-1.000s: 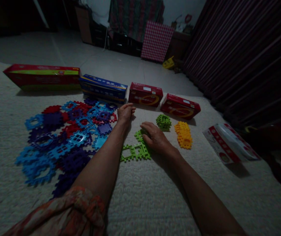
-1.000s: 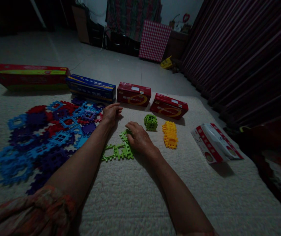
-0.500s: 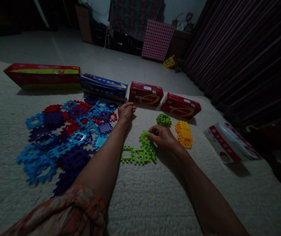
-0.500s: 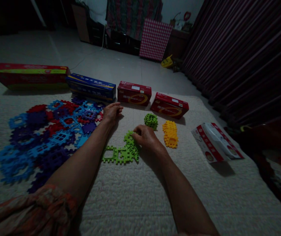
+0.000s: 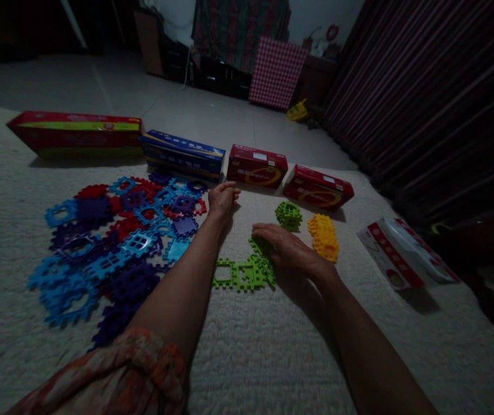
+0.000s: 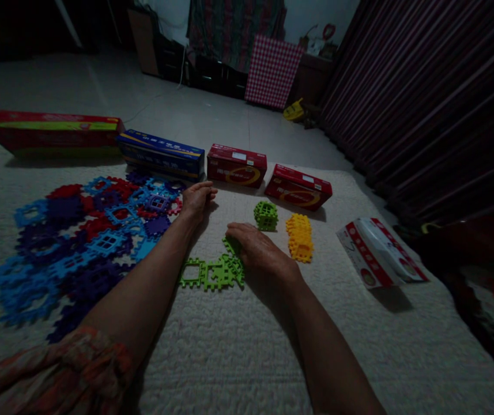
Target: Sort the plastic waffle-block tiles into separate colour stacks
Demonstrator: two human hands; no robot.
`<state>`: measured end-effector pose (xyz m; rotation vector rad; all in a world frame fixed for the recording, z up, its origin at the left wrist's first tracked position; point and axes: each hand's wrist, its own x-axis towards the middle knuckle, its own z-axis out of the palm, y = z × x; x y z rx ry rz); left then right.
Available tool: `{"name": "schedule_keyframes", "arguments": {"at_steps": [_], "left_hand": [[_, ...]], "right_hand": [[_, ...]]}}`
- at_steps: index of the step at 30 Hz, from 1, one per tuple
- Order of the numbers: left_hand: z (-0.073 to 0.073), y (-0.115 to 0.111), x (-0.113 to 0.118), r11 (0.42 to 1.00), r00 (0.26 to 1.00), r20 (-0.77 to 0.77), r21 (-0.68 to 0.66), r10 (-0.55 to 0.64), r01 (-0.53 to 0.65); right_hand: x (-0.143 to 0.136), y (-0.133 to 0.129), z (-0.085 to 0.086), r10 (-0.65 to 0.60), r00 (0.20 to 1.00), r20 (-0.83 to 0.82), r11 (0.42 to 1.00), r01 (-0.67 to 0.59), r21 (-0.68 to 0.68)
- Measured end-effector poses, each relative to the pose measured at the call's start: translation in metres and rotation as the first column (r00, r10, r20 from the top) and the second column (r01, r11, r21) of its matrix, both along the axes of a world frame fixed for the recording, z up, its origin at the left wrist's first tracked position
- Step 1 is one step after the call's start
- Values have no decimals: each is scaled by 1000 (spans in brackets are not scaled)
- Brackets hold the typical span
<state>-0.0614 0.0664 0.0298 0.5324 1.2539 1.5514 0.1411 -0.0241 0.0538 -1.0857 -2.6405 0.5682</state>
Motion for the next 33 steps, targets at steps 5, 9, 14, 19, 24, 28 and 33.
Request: {"name": "schedule_keyframes", "arguments": {"at_steps": [5, 9, 14, 19, 24, 28, 33], "left_hand": [[2, -2, 1, 1000, 1000, 0, 7, 12, -12], [5, -3, 1, 1000, 1000, 9, -3, 11, -11], [3, -3, 1, 1000, 1000, 0, 8, 12, -12], [2, -2, 1, 1000, 1000, -14, 0, 15, -15], [3, -3, 1, 1000, 1000, -4, 13, 18, -18], [4, -3, 2, 1000, 1000, 8, 10, 22, -22], [1, -1, 2, 1000, 1000, -6, 17, 16, -16]], "right_hand": [[-3, -1, 1, 23, 1000, -2, 999, -24, -41], [4, 1, 11, -63, 998, -14, 988, 64, 137], [28, 8, 12, -224, 972, -76, 873, 235, 427], [35, 0, 2, -355, 931, -89, 769, 344, 539], [29, -11, -5, -425, 904, -46, 775, 390, 497], [33, -8, -10, -439, 898, -43, 770, 400, 496], [38, -4, -16, -427, 904, -21, 771, 376, 514]]}}
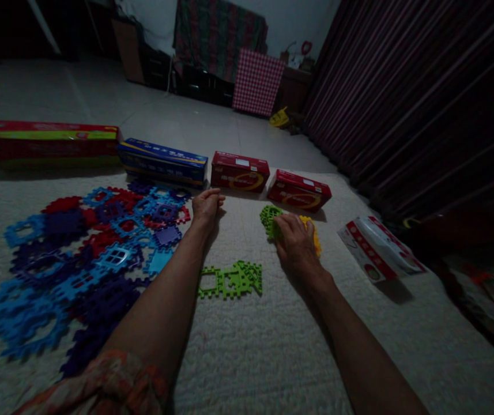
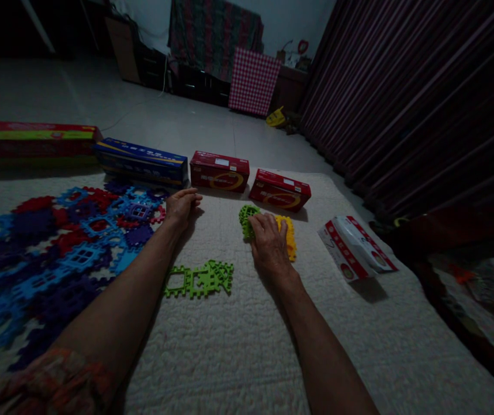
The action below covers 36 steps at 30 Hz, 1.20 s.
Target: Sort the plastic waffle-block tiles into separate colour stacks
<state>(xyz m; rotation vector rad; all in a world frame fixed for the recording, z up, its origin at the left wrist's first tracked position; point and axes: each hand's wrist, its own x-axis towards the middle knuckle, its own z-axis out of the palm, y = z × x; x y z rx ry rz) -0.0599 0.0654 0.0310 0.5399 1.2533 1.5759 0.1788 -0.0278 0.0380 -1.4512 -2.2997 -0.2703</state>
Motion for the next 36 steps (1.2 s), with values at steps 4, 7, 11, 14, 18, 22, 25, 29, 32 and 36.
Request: {"name": "schedule_keyframes", "arguments": {"at_steps": [4, 7, 11, 14, 18, 22, 25, 29, 32, 36], "left_hand": [[-3, 2, -1, 1000, 1000, -11, 6, -3, 3], [-3, 2, -1, 1000, 1000, -20, 0, -6, 6], [-1, 1, -1, 1000, 1000, -23, -5, -16, 16], [-1, 1, -3, 1000, 1000, -20, -7, -19, 19], [-1, 1, -4, 1000, 999, -23, -15, -25, 24], [-1, 1, -4, 1000, 999, -39, -20, -21, 20], [-1, 2, -3, 1000, 999, -35, -21, -22, 21], [-2, 3, -3, 1000, 999, -24, -16, -28, 27], [-2, 2, -3, 1000, 999, -24, -3, -24, 24], [-1, 1, -2, 1000, 999, -47, -9, -22, 21]], "right_hand": [[1, 1, -1, 2, 1000, 15, 1000, -2, 8], [-1, -1, 1, -3, 1000, 16, 1000, 3, 1], [-8, -7, 7, 25, 999, -36, 1000, -25, 0], [-17, -14, 12, 109, 981, -161, 992, -117, -43], [-27, -24, 20, 274, 889, -368, 885, -383, -264], [-38, -35, 28, 422, 807, -412, 723, -574, -384], [-48, -43, 29, 496, 785, -370, 671, -617, -411], [-60, -50, 27, 537, 794, -287, 687, -608, -398], [-66, -54, 28, 544, 804, -240, 698, -592, -402], [-68, -57, 30, 528, 808, -263, 700, -589, -405]]}}
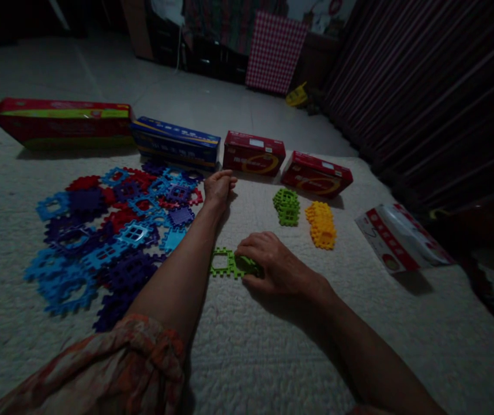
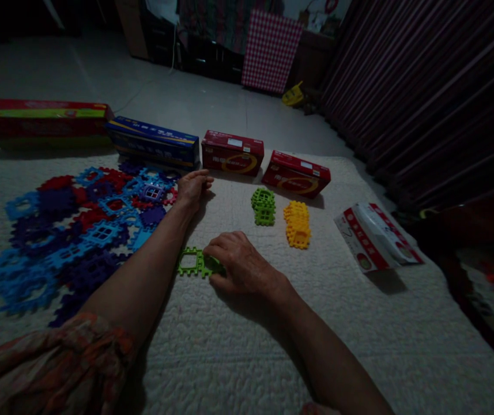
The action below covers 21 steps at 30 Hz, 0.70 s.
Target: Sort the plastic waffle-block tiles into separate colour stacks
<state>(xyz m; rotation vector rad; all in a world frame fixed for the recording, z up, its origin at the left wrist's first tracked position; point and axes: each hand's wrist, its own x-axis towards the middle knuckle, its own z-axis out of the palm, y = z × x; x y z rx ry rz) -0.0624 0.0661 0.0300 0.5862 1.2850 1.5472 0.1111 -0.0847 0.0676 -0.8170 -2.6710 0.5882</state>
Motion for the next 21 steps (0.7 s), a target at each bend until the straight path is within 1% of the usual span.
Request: {"name": "schedule_keyframes", "arguments": {"at_steps": [3, 5, 7, 9, 11, 13, 15, 17, 21], "left_hand": [[0, -1, 0, 1000, 1000, 0, 5, 7, -7], [0, 0, 0, 1000, 1000, 1, 7, 5, -5], [0, 0, -1, 1000, 1000, 1, 3, -3, 3], [-1, 0, -1, 1000, 1000, 9, -4, -3, 3], [0, 0, 0, 1000, 1000, 17, -5, 1, -1], [2, -1, 1, 1000, 1000, 18, -2, 3, -3], [4, -2, 1, 1000, 1000, 15, -3, -1, 1], [5, -3, 2, 1000, 1000, 12, -7, 1, -1], [5, -3, 2, 1000, 1000, 4, -2, 11, -11]], "right_hand": [[5, 5, 1, 18, 993, -117, 998, -24, -51], [11, 12, 2, -7, 977, -212, 997, -8, -70], [21, 21, 2, -81, 957, -277, 996, 66, -62], [32, 30, 2, -181, 934, -307, 983, 178, -37], [42, 38, 0, -265, 915, -304, 962, 274, -15], [50, 44, -2, -307, 907, -289, 946, 324, 11], [57, 48, -4, -313, 910, -272, 939, 339, 56], [63, 52, -5, -312, 915, -257, 926, 353, 130], [74, 57, -10, -361, 899, -250, 856, 425, 294]]}}
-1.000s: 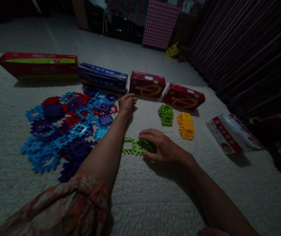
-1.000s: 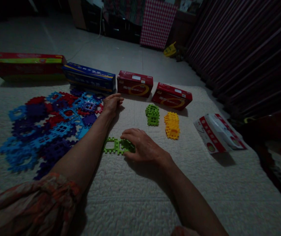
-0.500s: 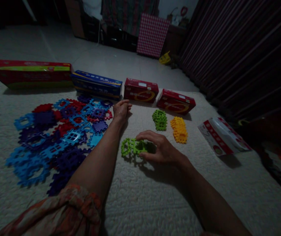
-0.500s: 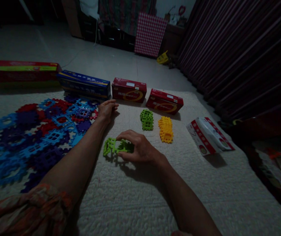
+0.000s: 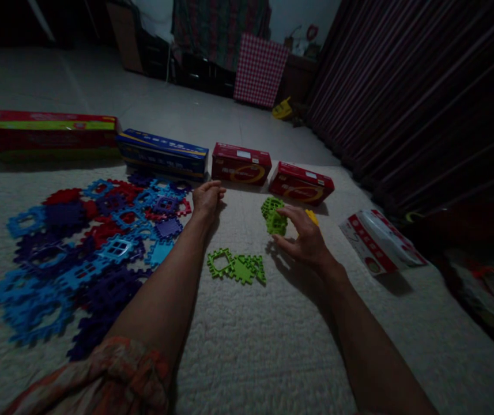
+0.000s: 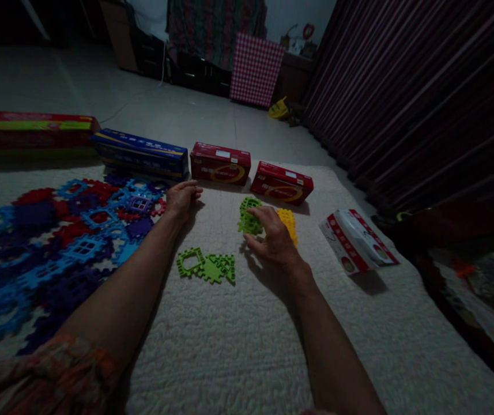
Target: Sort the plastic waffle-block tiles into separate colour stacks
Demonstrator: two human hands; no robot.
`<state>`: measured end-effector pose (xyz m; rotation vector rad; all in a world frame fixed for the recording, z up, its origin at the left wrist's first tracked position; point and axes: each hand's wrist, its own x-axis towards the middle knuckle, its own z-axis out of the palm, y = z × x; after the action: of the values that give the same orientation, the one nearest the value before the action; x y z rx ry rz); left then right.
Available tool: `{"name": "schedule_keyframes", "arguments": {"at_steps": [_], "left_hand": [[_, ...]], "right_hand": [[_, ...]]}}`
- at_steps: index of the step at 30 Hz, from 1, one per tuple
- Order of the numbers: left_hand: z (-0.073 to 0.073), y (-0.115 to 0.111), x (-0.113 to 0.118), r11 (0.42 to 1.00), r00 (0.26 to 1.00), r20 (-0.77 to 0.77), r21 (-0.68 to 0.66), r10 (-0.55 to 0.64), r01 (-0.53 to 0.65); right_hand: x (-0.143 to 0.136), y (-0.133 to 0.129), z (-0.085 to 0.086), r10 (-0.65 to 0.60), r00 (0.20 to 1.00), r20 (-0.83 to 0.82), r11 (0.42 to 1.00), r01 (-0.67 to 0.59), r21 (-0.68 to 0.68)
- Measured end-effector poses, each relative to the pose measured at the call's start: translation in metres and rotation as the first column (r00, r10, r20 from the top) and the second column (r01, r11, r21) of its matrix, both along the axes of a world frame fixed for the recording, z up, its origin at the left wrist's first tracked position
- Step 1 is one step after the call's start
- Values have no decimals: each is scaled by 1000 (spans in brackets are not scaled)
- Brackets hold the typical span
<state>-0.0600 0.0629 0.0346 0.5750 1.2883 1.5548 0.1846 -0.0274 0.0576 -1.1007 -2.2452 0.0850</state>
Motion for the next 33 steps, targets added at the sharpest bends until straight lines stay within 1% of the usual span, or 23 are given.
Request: {"name": "schedule_keyframes", "arguments": {"at_steps": [5, 10, 18, 25, 27, 29, 31, 33], "left_hand": [[-4, 2, 0, 1000, 1000, -2, 9, 3, -3], [-3, 2, 0, 1000, 1000, -8, -2, 8, -8], [-6, 3, -1, 1000, 1000, 6, 16, 6, -6], [-1, 0, 0, 1000, 1000, 7, -5, 2, -2], [-1, 1, 0, 1000, 1000, -3, 1, 2, -2], [-2, 1, -1, 1000, 1000, -14, 2, -1, 1], [-3, 2, -1, 1000, 1000, -17, -1, -4, 4], [-3, 2, -2, 1000, 1000, -13, 0, -9, 9]], "right_hand": [[5, -2, -15, -107, 992, 70, 991, 101, 84], [7, 0, -22, -128, 979, 159, 986, 109, 125], [6, -1, -21, -127, 971, 205, 988, 106, 111], [-3, -9, -15, -112, 984, 135, 990, 98, 104], [-9, -11, -16, -89, 992, 92, 991, 79, 109], [-18, -15, -16, -29, 998, 51, 995, 24, 98], [-30, -20, -16, 68, 997, 22, 997, -69, 44], [-43, -27, -16, 173, 985, -11, 984, -173, -38]]}}
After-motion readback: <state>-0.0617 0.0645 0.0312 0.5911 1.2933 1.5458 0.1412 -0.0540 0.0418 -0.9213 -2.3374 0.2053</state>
